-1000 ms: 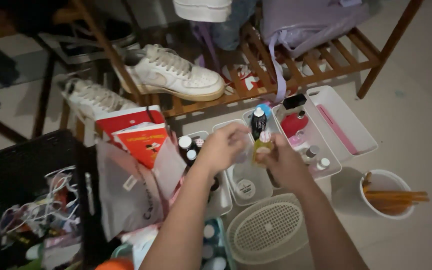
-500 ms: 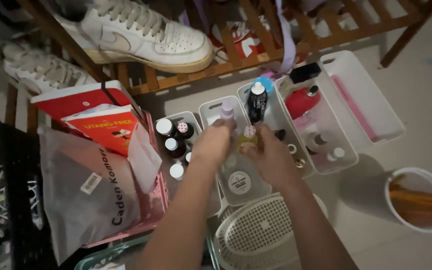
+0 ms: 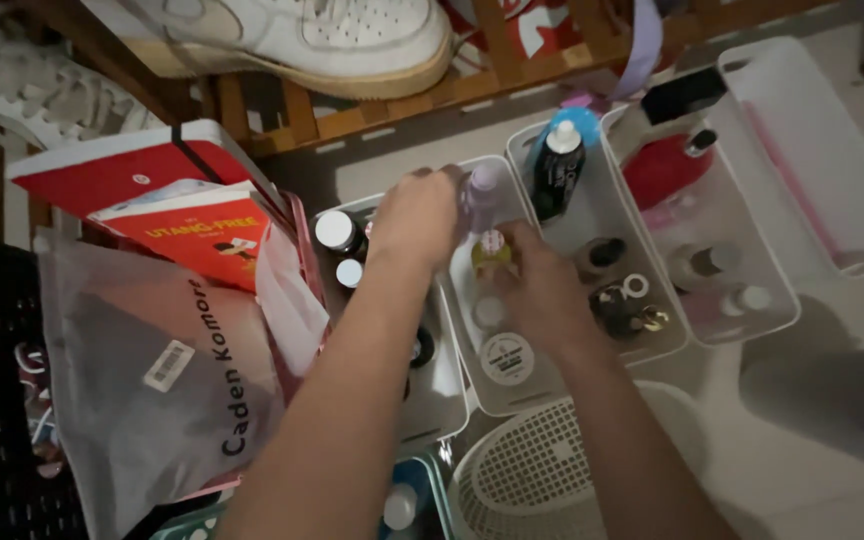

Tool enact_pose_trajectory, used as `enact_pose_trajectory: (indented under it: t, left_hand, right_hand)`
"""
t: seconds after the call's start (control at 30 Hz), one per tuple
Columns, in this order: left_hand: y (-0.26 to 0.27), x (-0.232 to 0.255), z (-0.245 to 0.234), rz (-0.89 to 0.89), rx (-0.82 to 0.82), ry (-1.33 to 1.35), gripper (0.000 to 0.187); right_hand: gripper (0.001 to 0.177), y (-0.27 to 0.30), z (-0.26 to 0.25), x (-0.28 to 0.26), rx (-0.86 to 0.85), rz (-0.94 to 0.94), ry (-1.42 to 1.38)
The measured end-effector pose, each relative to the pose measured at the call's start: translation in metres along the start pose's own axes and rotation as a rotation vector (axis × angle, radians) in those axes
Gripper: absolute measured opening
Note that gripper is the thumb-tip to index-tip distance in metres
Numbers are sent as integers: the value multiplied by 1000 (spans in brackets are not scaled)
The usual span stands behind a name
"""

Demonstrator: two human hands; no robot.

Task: The person sorts items from a black basket into white plastic trays on the floor. They pick up various cosmetic bottles, tubes, and small containers one by one and place them into the trays. The process continues throughout the clip with repeated pick-and-place actions.

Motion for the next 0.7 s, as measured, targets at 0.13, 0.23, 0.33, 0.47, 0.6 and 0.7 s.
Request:
enact_pose_trajectory:
  t: [0.13,0.23,0.33,0.47,0.6,0.7]
  left_hand:
    - [5,19,-24,28,-81,-89,29]
    - [12,42,-51,194,77,-126,30]
    - [25,42,-21,200,-280,-148,37]
    - [35,42,17,336,-237,-36,19]
    - [43,55,4,292,-303,81,21]
    - [52,56,17,369,-284,198,27]
  right_hand:
    - [42,-3,1,2,-36,66,91]
    - [44,-2,6,12,-61,96,-35]
    - [49,-1,5,11,-46,16,65]
    - [46,4,-1,11,-119,81,65]
    - [38,10,-18,19,-152,-16,81]
    - [43,13,-31,3,-231,38,-205]
Point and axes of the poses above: each hand's wrist, its own y-axis away from the middle knuckle, its own z-axis out of the palm, x = y × z, the point moved 6 cm from there along -y, towards the middle knuckle, and after that the axes turned 13 degrees about x, right-handed, at the moved point
